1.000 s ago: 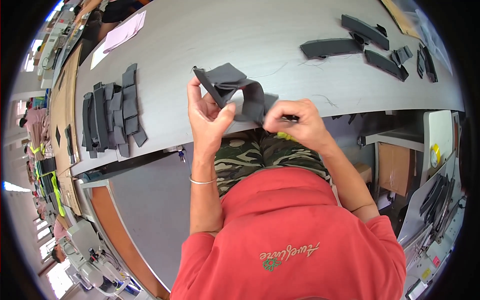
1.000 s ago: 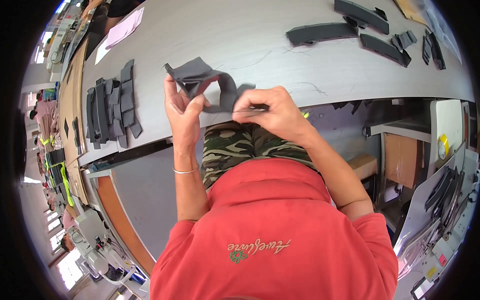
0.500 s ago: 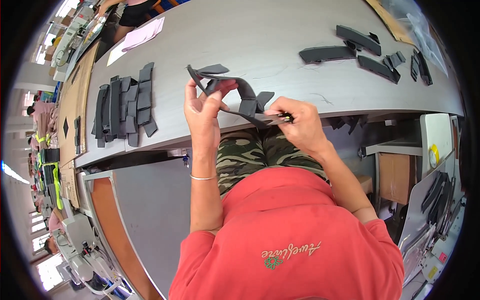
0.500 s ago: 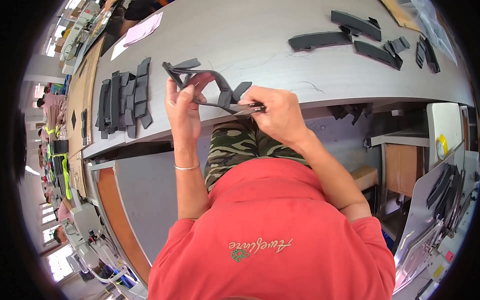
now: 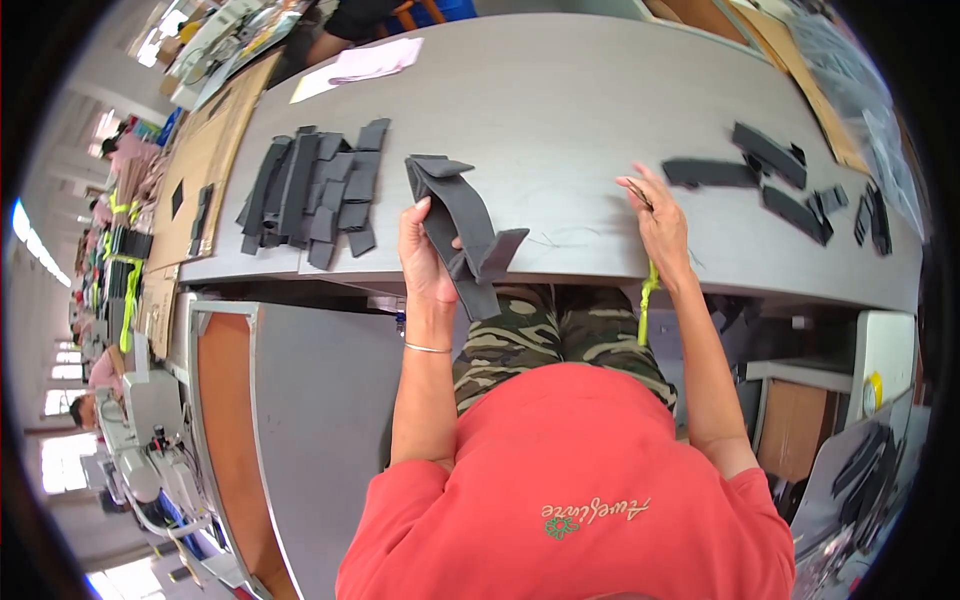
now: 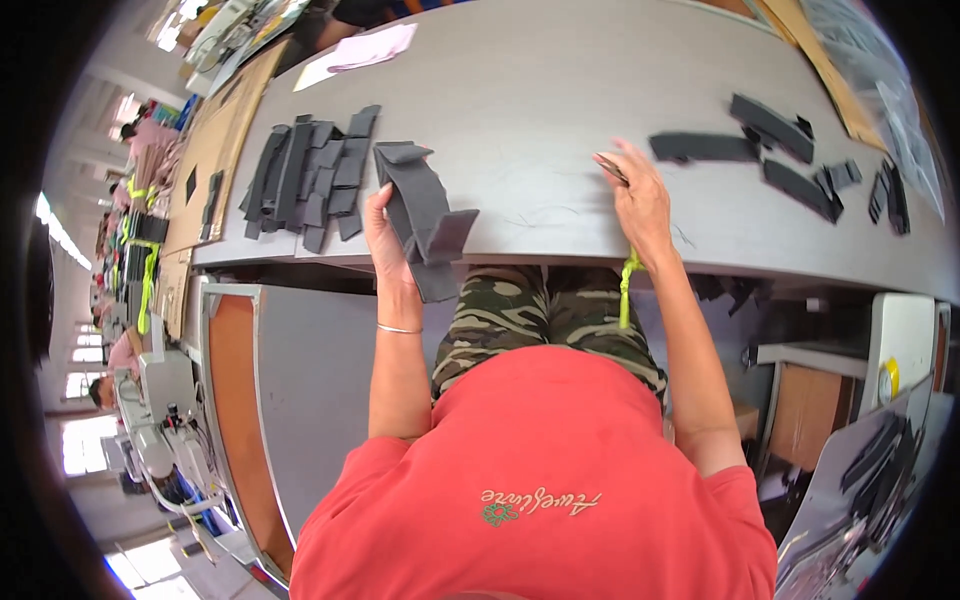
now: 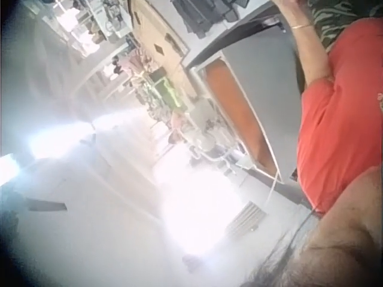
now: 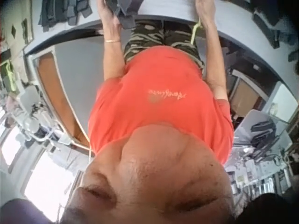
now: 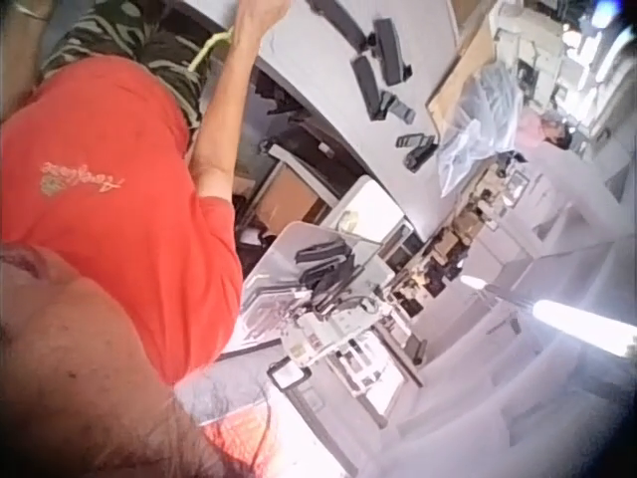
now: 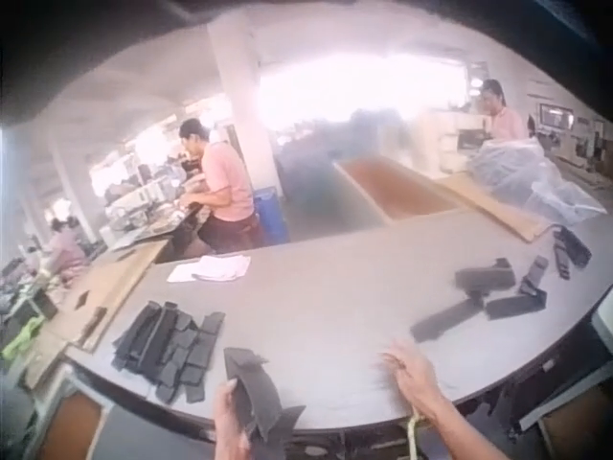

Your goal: Trimming excess threads from black fabric straps using thread snips in a factory setting.

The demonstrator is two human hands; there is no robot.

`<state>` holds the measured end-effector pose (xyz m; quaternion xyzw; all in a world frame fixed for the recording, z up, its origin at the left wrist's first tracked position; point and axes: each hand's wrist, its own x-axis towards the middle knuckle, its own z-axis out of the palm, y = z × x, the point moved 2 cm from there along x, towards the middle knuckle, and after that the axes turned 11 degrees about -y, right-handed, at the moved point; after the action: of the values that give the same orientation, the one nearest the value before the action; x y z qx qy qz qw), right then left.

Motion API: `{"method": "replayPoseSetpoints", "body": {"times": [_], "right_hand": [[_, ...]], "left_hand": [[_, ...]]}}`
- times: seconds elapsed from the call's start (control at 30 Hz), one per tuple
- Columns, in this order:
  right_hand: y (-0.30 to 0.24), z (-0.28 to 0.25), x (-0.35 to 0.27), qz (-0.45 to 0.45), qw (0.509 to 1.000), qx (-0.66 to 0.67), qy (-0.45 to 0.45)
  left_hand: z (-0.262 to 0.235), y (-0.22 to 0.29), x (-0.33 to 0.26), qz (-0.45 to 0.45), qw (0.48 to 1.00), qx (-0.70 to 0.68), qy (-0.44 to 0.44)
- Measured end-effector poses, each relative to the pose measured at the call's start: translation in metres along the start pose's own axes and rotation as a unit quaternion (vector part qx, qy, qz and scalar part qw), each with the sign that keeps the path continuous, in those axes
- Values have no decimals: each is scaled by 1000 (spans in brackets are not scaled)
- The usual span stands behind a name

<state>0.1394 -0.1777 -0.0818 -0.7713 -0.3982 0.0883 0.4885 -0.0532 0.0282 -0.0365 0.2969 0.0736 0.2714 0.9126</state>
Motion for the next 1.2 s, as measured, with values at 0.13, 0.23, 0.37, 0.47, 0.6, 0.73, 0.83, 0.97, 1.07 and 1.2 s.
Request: {"method": "replayPoseSetpoints", "body": {"times": [0.13,0.23,0.37,0.47,0.6,0.73,0.83,0.97,1.07,1.2], "right_hand": [[1,65,10,-129,961,-244,-33],[-57,116,-29,-222,929,-22,-294],[-100,129,-61,-42,799,186,-571],[-87,100,-55,-54,862,131,-486],[-69,41,-29,77,922,183,-332],[-12,-20,-7,-54,988,-141,-23],[13,-61,3,14,981,-174,80],[43,-42,-4,-13,940,-333,79],[22,-13,-12,-64,959,-274,36],[6,8,-31,-116,966,-227,-47]], "left_hand": [[-21,23,-2,20,994,106,28],[-22,61,11,48,952,303,18],[-37,143,48,215,671,701,110],[-32,199,80,266,450,836,168],[-140,238,110,-8,240,942,236],[-193,227,115,-121,266,910,294],[-175,195,128,-23,168,940,297],[-80,90,154,139,407,903,-13],[-3,2,162,51,565,799,-199],[77,-117,155,-60,649,657,-379]]}}
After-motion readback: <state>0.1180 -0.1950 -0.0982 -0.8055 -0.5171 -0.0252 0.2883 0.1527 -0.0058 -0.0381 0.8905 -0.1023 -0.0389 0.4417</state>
